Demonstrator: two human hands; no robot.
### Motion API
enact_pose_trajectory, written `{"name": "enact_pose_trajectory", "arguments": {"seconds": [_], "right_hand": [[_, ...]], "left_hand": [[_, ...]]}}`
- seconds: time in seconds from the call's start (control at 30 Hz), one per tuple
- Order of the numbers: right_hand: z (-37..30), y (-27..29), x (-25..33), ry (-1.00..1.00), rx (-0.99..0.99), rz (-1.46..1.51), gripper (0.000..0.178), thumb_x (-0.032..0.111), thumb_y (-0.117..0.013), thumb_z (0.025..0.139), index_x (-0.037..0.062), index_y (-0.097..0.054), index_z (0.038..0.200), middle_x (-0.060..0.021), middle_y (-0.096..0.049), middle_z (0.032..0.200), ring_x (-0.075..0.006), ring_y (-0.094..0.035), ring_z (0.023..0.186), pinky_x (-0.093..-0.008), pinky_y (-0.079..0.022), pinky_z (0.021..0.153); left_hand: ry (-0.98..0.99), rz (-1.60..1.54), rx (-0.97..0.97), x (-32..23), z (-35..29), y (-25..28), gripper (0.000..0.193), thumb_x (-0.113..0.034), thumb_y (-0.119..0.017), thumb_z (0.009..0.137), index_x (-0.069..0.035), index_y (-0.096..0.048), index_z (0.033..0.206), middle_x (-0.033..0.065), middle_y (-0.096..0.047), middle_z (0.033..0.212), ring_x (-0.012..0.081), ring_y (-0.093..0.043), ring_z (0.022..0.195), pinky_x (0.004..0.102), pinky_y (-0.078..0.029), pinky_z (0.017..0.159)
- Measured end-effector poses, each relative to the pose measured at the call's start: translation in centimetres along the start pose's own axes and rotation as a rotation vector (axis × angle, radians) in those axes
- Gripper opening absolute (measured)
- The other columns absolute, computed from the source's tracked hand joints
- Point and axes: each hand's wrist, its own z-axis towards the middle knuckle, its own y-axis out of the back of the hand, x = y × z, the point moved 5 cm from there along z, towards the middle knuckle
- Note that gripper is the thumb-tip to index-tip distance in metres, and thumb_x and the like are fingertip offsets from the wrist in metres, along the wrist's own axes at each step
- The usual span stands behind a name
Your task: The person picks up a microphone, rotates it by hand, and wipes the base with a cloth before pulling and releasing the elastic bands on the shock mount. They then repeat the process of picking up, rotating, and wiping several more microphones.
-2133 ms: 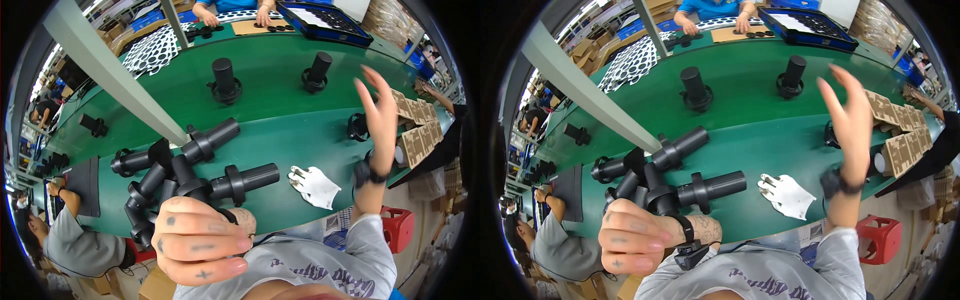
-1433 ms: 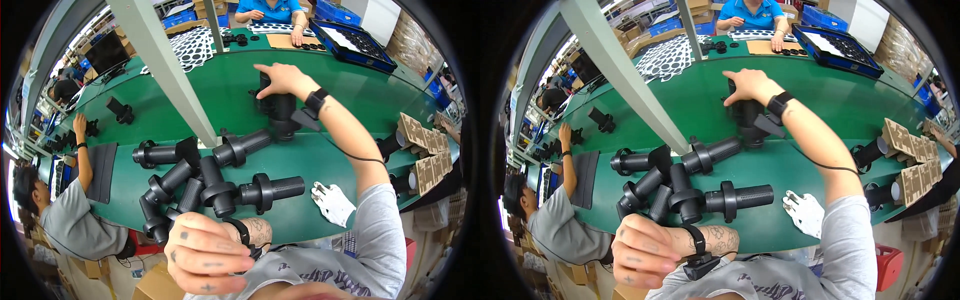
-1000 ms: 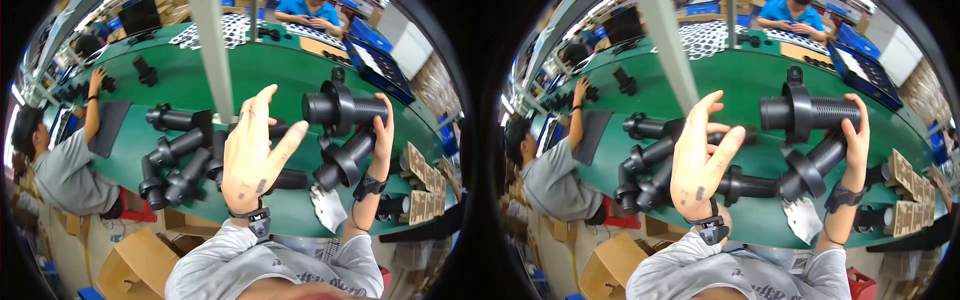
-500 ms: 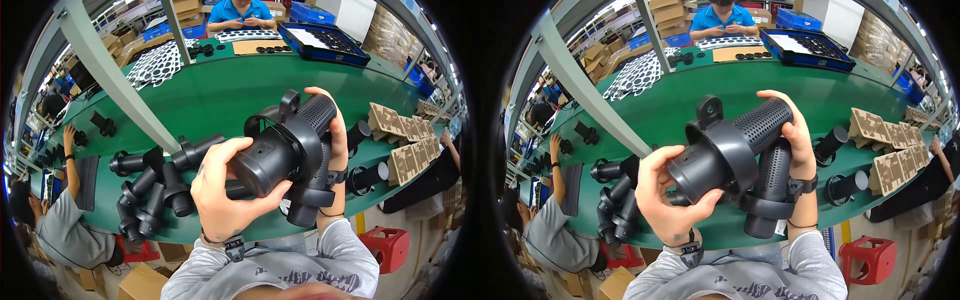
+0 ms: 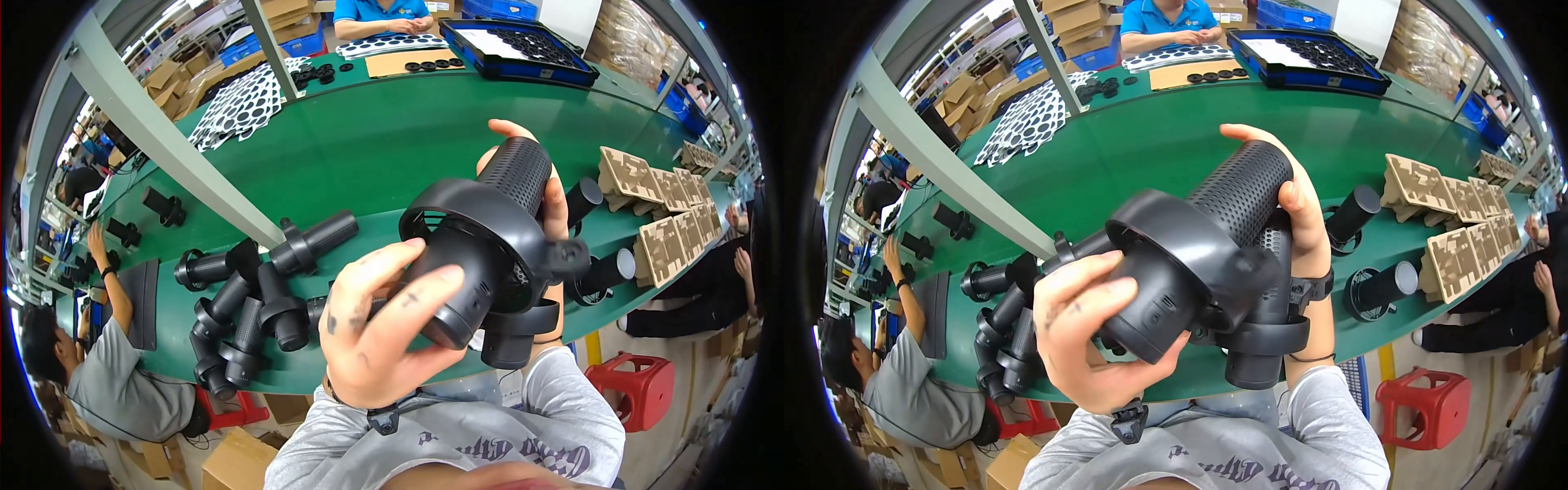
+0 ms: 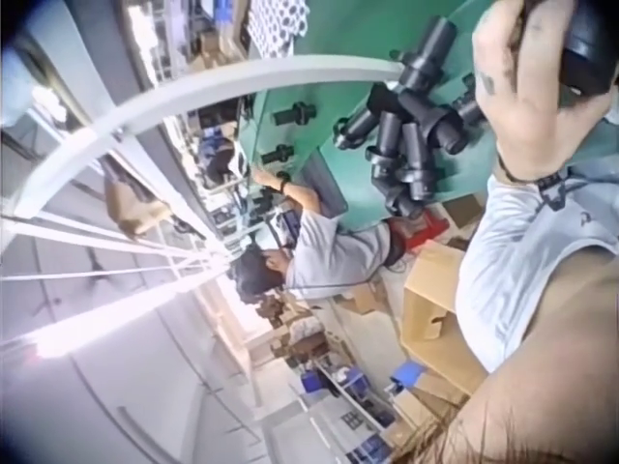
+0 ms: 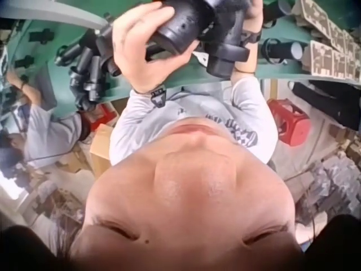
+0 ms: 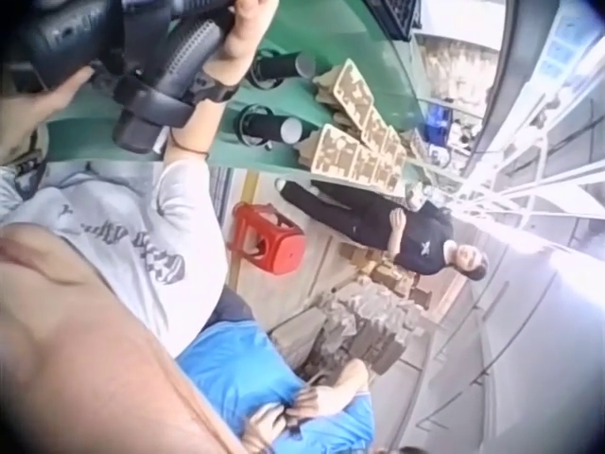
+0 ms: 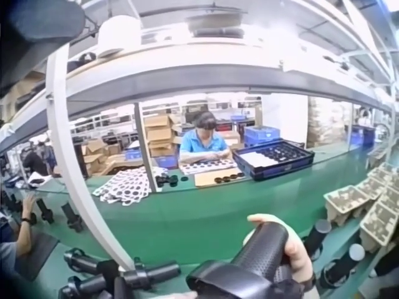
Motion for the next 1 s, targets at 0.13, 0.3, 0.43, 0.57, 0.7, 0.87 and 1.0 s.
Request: {"name": "enact_pose_trajectory", "arguments": {"seconds": [0.13, 0.3, 0.43, 0.57, 0.7, 0.87, 1.0], "right_hand": [[-0.5, -0.9, 0.3, 0.052, 0.041, -0.092, 0.085, 0.058, -0.06, 0.083, -0.0059, -0.034, 0.133, -0.009, -0.054, 0.094, -0.0098, -0.057, 0.077, -0.0213, -0.05, 0.065], [-0.4, -0.6, -0.1, 0.073, 0.056, -0.067, 0.085, 0.06, -0.059, 0.083, -0.0057, -0.034, 0.132, -0.0086, -0.052, 0.093, -0.0092, -0.056, 0.075, -0.0201, -0.049, 0.064], [-0.8, -0.2, 0.0, -0.008, -0.017, 0.104, 0.095, 0.056, -0.073, 0.072, -0.0123, -0.04, 0.128, -0.013, -0.062, 0.094, -0.0174, -0.065, 0.08, -0.027, -0.055, 0.07], [-0.8, 0.2, -0.2, -0.076, 0.027, 0.102, 0.092, 0.055, -0.076, 0.07, -0.0115, -0.042, 0.125, -0.0128, -0.063, 0.091, -0.0172, -0.066, 0.079, -0.0273, -0.055, 0.069], [-0.4, 0.2, -0.7, -0.109, 0.103, 0.187, 0.085, 0.05, -0.08, 0.066, -0.0086, -0.045, 0.117, -0.0153, -0.065, 0.092, -0.0189, -0.068, 0.08, -0.0275, -0.056, 0.068], [-0.2, -0.4, -0.6, 0.008, 0.173, 0.07, 0.081, 0.051, -0.078, 0.072, -0.007, -0.043, 0.116, -0.0111, -0.052, 0.086, -0.0138, -0.055, 0.08, -0.0188, -0.048, 0.057], [0.0, 0.5, -1.0, 0.092, 0.353, 0.21, 0.072, 0.038, -0.079, 0.075, -0.0002, -0.039, 0.122, -0.0172, -0.055, 0.085, -0.0243, -0.063, 0.079, -0.0287, -0.056, 0.059]], "left_hand": [[-0.067, -0.082, -0.01, 0.0, -0.7, -0.4, 0.054, -0.001, -0.078, 0.046, -0.016, -0.067, 0.097, 0.0182, -0.053, 0.119, 0.0312, -0.056, 0.097, 0.0357, -0.05, 0.076], [-0.167, 0.026, -0.002, -1.0, -0.2, -0.6, 0.04, -0.01, -0.074, 0.05, -0.025, -0.071, 0.087, 0.0137, -0.058, 0.115, 0.0287, -0.052, 0.095, 0.0334, -0.046, 0.076], [-0.343, 0.067, -0.104, -1.4, -0.3, -1.0, 0.028, -0.019, -0.071, 0.059, -0.028, -0.069, 0.085, 0.0081, -0.064, 0.105, 0.0286, -0.05, 0.094, 0.031, -0.045, 0.074], [-0.486, 0.02, -0.138, -1.2, -0.6, -1.3, 0.014, -0.023, -0.064, 0.065, -0.026, -0.063, 0.078, 0.0004, -0.068, 0.094, 0.0288, -0.049, 0.096, 0.0336, -0.042, 0.069], [-0.493, 0.003, -0.111, -1.4, -0.8, -1.6, 0.005, -0.024, -0.059, 0.065, -0.024, -0.057, 0.07, -0.0096, -0.068, 0.092, 0.0273, -0.045, 0.099, 0.0364, -0.036, 0.065], [-0.609, 0.009, -0.291, -1.7, -1.1, -1.9, 0.005, -0.023, -0.059, 0.059, -0.023, -0.055, 0.06, -0.014, -0.065, 0.086, 0.0247, -0.045, 0.094, 0.0357, -0.031, 0.062], [-0.528, -0.029, -0.212, -2.4, -1.0, -1.5, 0.009, -0.025, -0.063, 0.057, -0.025, -0.063, 0.066, -0.0071, -0.064, 0.091, 0.0246, -0.048, 0.089, 0.0368, -0.035, 0.06]]}}
